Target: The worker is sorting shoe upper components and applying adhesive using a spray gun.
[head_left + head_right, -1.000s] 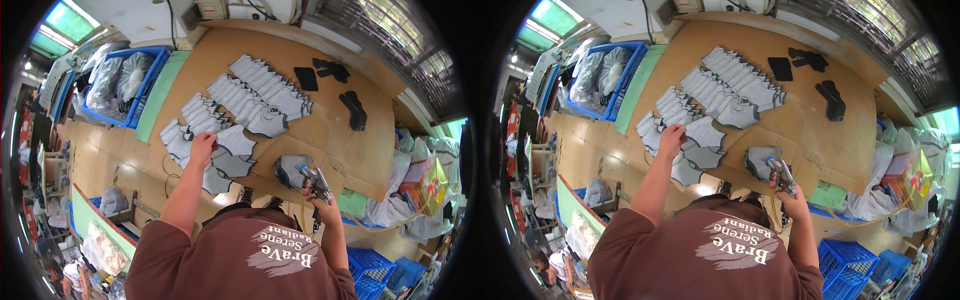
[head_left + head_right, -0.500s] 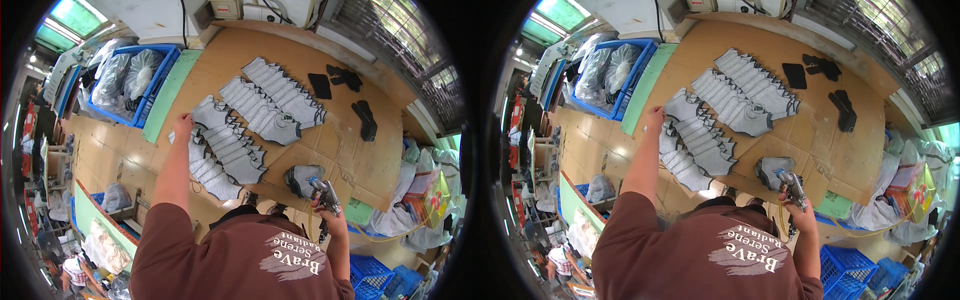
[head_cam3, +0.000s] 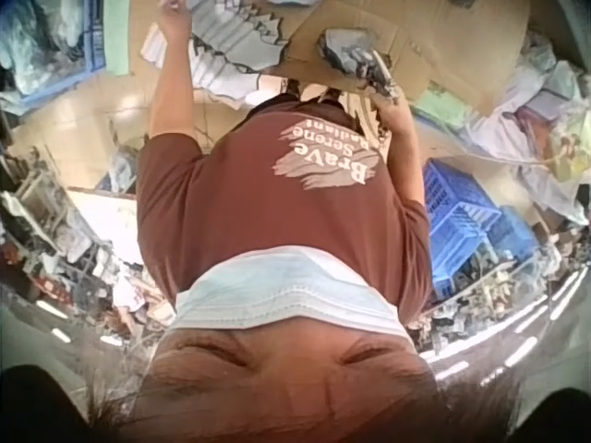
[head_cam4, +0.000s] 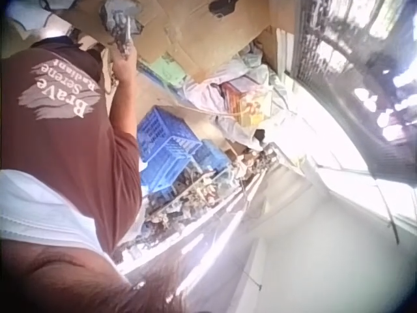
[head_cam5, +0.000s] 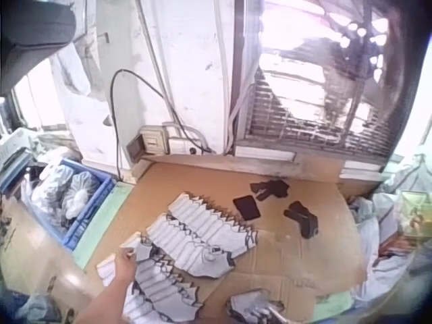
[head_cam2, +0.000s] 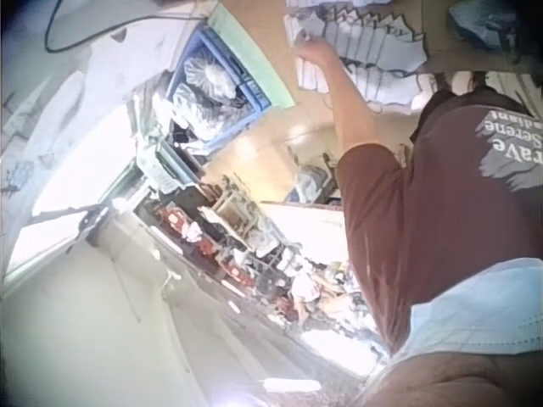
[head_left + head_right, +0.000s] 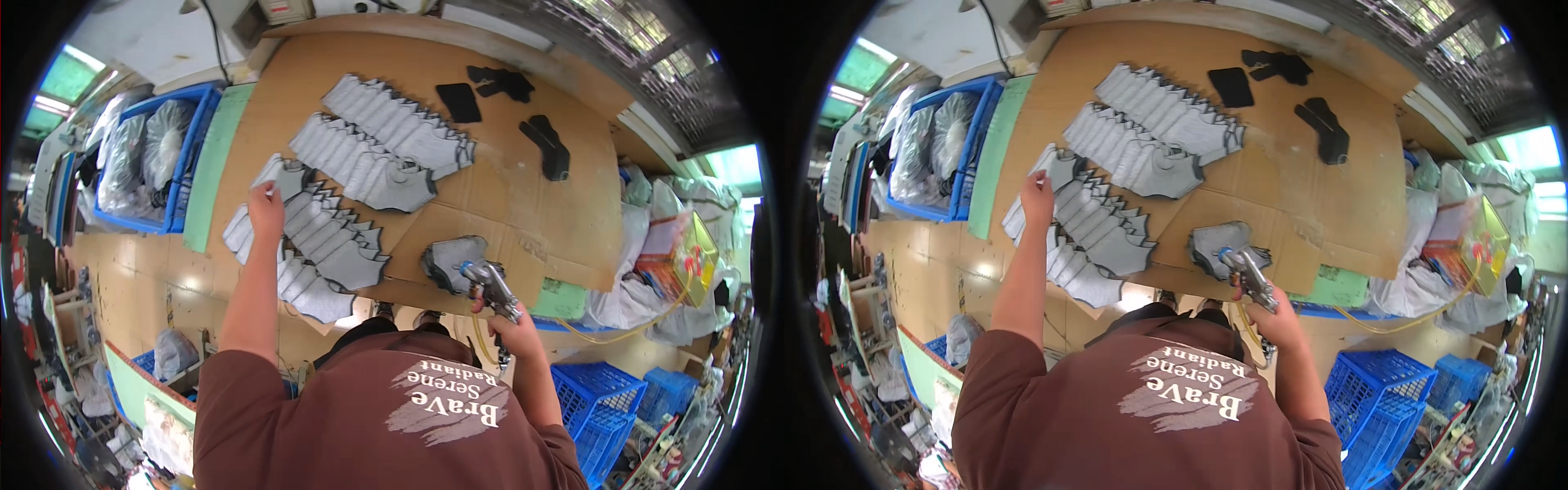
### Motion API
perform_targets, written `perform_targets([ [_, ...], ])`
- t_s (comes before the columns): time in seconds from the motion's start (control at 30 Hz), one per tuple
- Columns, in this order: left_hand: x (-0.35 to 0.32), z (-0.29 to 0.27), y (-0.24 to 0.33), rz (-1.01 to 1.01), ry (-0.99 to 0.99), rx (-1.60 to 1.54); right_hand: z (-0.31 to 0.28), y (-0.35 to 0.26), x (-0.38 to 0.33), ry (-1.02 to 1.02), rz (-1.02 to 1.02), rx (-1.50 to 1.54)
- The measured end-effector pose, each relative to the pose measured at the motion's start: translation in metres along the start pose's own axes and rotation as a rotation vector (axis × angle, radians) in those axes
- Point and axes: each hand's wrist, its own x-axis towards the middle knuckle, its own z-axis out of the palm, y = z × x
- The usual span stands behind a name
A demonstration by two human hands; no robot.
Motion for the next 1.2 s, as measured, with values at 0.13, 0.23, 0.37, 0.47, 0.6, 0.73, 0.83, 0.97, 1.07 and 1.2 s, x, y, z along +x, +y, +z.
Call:
perform_targets([
  [0.13, -0.089, 0.008, 0.103, 0.159, -0.427, -0.461, 0.006, 0.000, 0.002, 0.023, -0.034, 0.004],
  [0.23, -0.134, 0.026, 0.144, 0.376, -0.556, -0.507, 0.010, -0.003, 0.003, 0.023, -0.012, -0.020],
  [0.37, -0.149, 0.038, 0.171, 0.300, -0.701, -0.506, 0.011, 0.000, 0.006, 0.044, -0.002, -0.038],
  [0.47, -0.151, 0.044, 0.167, 0.332, -0.726, -0.437, 0.014, 0.000, 0.008, 0.055, -0.051, -0.027],
  [0.6, -0.153, 0.046, 0.168, 0.337, -0.724, -0.428, 0.016, 0.001, 0.012, 0.051, -0.123, -0.001],
  [0.73, -0.155, 0.045, 0.170, 0.341, -0.670, -0.447, 0.015, -0.001, 0.014, 0.006, -0.044, -0.003],
  [0.83, -0.154, 0.046, 0.169, 0.357, -0.683, -0.414, 0.015, 0.001, 0.015, 0.012, -0.050, 0.006],
  [0.97, -0.154, 0.049, 0.168, 0.349, -0.691, -0.423, 0.015, 0.005, 0.015, 0.093, -0.106, 0.036],
  [1.07, -0.154, 0.050, 0.168, 0.330, -0.696, -0.423, 0.010, 0.005, 0.013, 0.122, -0.076, 0.053],
  [1.2, -0.154, 0.049, 0.170, 0.309, -0.707, -0.415, 0.000, 0.004, 0.009, 0.162, 0.010, 0.057],
])
